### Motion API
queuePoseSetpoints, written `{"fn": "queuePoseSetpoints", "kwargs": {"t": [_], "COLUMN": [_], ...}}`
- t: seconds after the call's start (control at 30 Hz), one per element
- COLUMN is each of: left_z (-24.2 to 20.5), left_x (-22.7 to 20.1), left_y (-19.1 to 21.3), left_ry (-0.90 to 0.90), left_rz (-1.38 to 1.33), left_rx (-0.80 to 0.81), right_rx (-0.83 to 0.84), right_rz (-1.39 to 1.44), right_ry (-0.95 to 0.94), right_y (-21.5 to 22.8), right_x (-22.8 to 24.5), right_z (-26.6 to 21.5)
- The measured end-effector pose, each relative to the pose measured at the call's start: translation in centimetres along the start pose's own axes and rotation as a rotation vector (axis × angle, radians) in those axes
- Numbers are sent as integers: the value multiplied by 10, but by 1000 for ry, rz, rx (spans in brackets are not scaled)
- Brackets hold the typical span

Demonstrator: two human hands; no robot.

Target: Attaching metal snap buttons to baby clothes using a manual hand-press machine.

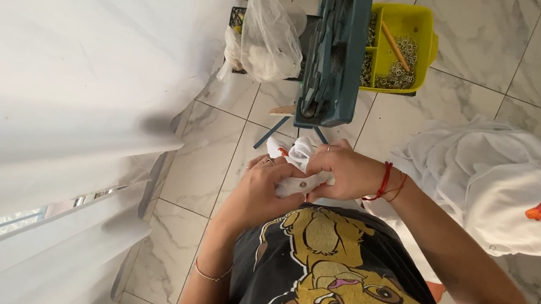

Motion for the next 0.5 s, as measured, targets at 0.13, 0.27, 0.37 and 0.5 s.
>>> {"fn": "queuePoseSetpoints", "kwargs": {"t": [0.13, 0.27, 0.37, 0.5], "left_z": [-7, -15, -18, -18], "left_x": [7, 4, 5, 29], "left_y": [8, 22, 30, 30], "left_ry": [-34, -52, -44, -35], "left_rz": [-163, -253, -325, -599], "left_rx": [12, 17, -5, -143], "right_rx": [-31, -39, -43, -92], "right_rz": [33, 21, -166, -231], "right_ry": [3, -72, -143, -101], "right_y": [19, 9, -11, -6], "right_x": [15, -9, -47, -35], "right_z": [-10, -19, -25, -30]}}
Point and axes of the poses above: each hand's wrist, its own z-axis towards the middle knuckle, its own y-axis out of the back of the hand, x = y × z, the point moved 3 cm from there along z, towards the middle knuckle, and after that the axes turned 1 degree about -x, right-handed, at the moved point
